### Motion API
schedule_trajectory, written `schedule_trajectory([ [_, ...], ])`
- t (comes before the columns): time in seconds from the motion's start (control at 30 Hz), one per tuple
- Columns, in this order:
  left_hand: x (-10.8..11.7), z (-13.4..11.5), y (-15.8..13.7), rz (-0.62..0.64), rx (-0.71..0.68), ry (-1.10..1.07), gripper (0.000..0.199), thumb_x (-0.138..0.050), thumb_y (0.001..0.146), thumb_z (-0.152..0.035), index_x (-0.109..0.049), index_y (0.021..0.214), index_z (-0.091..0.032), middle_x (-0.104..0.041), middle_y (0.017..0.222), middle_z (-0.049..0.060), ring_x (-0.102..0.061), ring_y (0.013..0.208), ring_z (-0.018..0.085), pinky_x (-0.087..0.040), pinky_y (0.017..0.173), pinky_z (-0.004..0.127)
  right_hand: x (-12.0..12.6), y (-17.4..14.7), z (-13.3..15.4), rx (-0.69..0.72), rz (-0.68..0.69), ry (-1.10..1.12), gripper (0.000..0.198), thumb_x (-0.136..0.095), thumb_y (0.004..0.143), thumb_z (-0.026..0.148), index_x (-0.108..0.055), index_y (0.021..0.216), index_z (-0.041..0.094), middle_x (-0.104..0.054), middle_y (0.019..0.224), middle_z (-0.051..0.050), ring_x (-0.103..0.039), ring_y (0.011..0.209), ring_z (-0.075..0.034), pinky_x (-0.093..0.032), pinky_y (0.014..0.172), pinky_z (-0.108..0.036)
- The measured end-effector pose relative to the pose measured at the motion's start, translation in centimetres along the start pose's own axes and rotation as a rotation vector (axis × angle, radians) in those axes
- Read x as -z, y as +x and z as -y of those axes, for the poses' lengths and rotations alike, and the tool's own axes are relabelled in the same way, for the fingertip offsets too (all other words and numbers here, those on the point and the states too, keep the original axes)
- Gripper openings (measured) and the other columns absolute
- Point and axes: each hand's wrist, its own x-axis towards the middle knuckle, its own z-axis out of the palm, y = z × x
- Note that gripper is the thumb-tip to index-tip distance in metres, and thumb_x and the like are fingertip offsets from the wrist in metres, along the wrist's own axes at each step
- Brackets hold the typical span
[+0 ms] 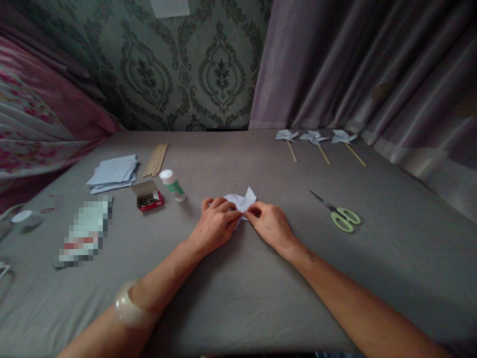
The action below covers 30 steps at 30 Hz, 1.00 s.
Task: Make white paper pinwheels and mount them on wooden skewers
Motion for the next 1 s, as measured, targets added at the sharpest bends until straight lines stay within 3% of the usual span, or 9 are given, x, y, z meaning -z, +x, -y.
schedule_trajectory([
  [1.0,0.12,-0.11,-0.21,-0.013,-0.009,-0.017,0.024,-0.050,0.092,-0.031,-0.073,0.098,-0.029,-0.071,0.105,0.005,-0.055,0.101,0.023,-0.029,0.091,0.046,0.08,-0.14,0.58,-0.018,-0.039,-0.052,0.013,-0.059,0.086,0.025,-0.071,0.082,0.022,-0.075,0.084,-0.005,-0.069,0.076,-0.019,-0.043,0.069,-0.028],
])
